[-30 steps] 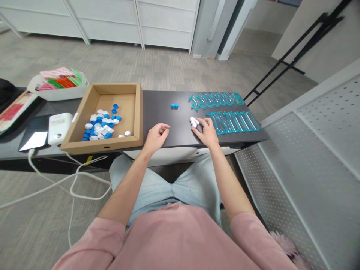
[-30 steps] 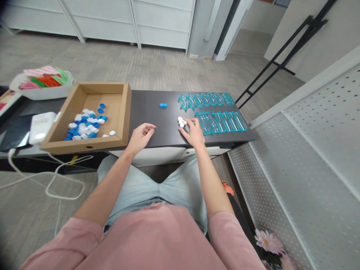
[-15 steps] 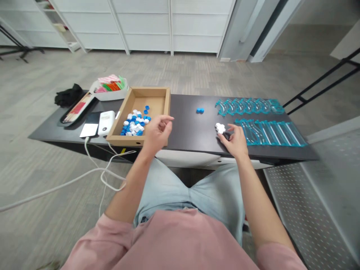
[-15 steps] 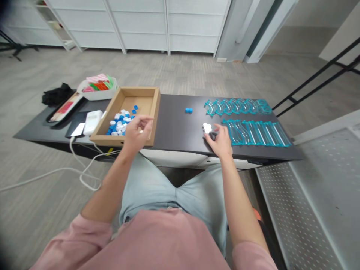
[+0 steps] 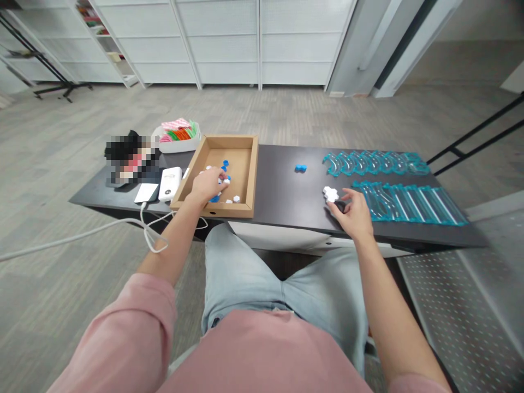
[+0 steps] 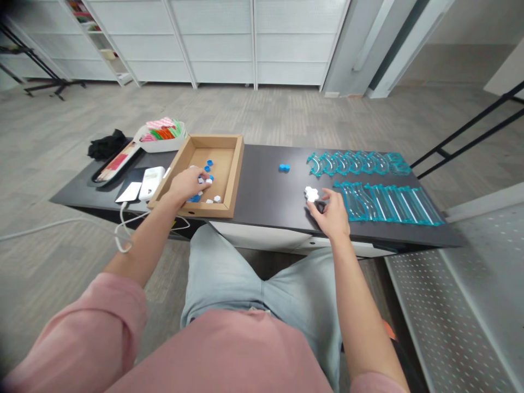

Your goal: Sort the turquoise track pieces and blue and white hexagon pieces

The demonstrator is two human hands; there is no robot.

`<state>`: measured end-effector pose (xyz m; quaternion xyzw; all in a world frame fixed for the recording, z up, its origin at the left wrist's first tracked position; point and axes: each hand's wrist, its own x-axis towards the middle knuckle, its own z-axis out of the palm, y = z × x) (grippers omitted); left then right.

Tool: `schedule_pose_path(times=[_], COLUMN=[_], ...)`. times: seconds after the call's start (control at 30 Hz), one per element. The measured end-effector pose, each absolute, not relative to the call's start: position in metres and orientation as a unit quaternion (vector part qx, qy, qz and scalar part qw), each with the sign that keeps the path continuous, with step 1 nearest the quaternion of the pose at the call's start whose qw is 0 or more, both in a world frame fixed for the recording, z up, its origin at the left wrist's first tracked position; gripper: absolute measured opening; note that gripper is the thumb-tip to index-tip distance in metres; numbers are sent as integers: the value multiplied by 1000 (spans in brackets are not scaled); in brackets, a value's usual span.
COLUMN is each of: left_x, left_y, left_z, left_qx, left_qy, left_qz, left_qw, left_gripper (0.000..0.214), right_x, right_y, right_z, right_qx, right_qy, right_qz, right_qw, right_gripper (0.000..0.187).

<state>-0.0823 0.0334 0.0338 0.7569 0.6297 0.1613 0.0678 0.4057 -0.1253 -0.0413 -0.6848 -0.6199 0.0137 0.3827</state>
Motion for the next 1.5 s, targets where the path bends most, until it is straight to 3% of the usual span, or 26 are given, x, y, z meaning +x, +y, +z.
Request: schedule_pose_path(times=[0.2, 0.4, 0.53, 0.63, 0.83, 1.23, 1.5], left_x=[-73, 14, 80, 112, 128, 124, 125], left_y=[16, -59, -98, -96, -79, -76, -78], left_z=[60, 101, 73, 33, -14, -21, -20], left_qx=[749, 801, 837, 820, 822, 785, 790], left_qy=[590, 419, 321, 331, 387, 408, 426], left_qz=[274, 364, 318, 301, 293, 332, 327], left_qw=[127, 224, 308, 357, 298, 329, 295], left_gripper=[14, 28, 21, 14, 7, 12, 8], right_x=[404, 404, 402, 401, 400, 396, 397], right_y=[-126, -125, -126, -127, -128, -131, -130], right_z=[-41, -41, -39, -38, -36, -33, -35], right_qx=[-686, -685, -686, -685, -689, -698, -700], right_qy=[-620, -623, -620, -619, -620, -619, -621], right_qz=[14, 10, 20, 28, 45, 49, 53], right_qw=[381, 378, 380, 384, 372, 356, 348], right_gripper=[65, 61, 61, 62, 60, 56, 55])
